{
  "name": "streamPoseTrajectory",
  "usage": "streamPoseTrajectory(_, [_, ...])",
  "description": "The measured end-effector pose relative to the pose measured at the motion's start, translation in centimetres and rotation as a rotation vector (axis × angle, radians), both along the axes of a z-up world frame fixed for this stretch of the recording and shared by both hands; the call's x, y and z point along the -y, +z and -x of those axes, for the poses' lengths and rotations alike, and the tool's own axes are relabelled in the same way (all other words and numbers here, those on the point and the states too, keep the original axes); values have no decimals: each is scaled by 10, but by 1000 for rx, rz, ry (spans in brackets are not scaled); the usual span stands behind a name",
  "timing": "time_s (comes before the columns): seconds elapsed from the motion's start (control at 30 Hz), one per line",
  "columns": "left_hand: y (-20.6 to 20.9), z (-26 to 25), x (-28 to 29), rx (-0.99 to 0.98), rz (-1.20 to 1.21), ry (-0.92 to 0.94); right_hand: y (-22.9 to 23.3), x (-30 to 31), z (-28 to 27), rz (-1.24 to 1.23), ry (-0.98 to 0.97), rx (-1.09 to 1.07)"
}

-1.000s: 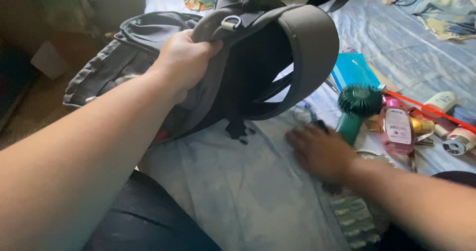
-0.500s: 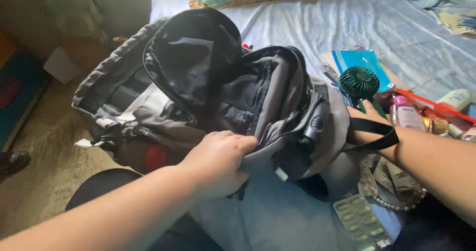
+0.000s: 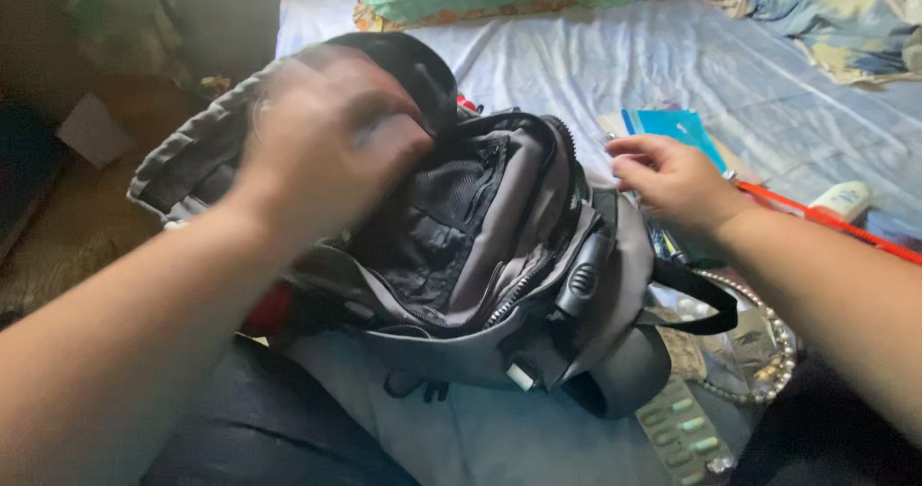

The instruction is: The person packs a backpack with daily essentials, including a power bank, a small fan, a hairbrush, and several blister packs of pills. They place items into different compartments and zip them closed, then retrieve a flashlight and turn it on.

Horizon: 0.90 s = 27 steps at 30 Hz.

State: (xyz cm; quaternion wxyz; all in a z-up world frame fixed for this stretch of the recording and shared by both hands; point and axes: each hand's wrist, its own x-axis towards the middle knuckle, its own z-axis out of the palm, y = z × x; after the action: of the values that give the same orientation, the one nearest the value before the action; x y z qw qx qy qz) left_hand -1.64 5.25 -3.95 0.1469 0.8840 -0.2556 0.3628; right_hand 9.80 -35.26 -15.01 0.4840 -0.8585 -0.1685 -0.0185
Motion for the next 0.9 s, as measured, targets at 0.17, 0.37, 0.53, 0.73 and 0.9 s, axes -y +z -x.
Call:
streamPoseTrajectory(0.17, [10,-27,-34,-154,629,378,11,-62,41,204,153,144])
streamPoseTrajectory(0.37, [9,-22,-44,-747,1103,340,21,-78,81,359,23,-58])
streamPoseTrajectory(0.53, [27,-16,-35,-754,1173,-93,33,-81,91,210,53,-304])
streamPoseTrajectory(0.73, [44,-4,-9,-621,1067,-125,29,-79,92,203,96,-302])
streamPoseTrajectory(0.9, [11,22,63,-790,786,60,25,-81,87,-143,-20,-597])
